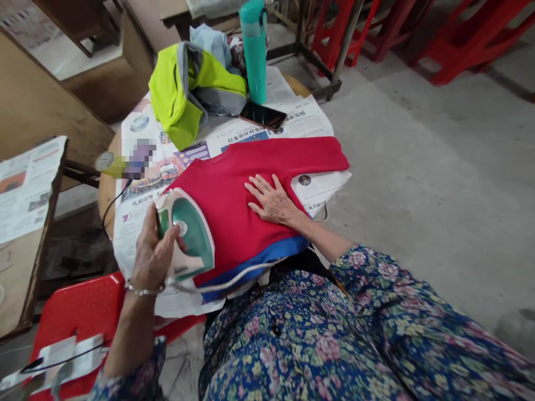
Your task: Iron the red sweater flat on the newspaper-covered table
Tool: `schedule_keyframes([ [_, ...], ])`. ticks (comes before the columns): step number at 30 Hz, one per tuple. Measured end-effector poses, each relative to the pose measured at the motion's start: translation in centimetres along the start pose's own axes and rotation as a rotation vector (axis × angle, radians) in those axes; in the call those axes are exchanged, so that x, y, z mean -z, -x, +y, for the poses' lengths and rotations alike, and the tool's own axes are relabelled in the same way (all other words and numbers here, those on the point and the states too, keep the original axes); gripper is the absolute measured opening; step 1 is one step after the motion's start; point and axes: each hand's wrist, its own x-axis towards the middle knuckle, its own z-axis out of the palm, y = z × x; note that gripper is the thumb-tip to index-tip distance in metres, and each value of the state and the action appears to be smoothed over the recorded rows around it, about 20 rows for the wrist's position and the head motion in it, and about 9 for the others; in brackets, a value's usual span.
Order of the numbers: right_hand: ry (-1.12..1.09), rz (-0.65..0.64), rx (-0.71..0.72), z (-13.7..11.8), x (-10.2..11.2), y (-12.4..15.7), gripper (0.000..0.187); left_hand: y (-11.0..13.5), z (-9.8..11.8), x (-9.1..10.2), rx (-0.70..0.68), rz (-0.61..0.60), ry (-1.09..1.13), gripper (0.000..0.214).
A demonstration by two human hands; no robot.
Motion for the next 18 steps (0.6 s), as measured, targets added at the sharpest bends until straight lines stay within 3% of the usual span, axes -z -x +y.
schedule_keyframes([
  [4,0.010,-0.015,0.000,-0.1,0.1,0.1,0.063,6.0,-0.3,-1.3,0.061,-0.053,0.031,0.096],
  [6,0.018,-0.013,0.001,0.0,0.0,0.2,0.063,7.2,-0.3,-2.3,0.048,-0.102,0.055,0.096],
  [8,0.024,-0.003,0.004,0.0,0.0,0.2,0.063,6.8,0.1,-3.2,0.020,-0.162,0.047,0.092],
  [11,0.030,0.004,0.009,0.0,0.0,0.3,0.061,3.5,1.1,-4.3,-0.057,-0.221,0.018,0.086],
  [15,0.035,0.001,0.011,0.1,0.0,0.4,0.061,-3.7,2.5,-5.7,-0.190,-0.224,0.089,0.083],
  [18,0.027,0.011,0.021,0.3,-0.1,0.5,0.061,-9.0,3.2,-7.0,-0.188,-0.239,0.206,0.086],
])
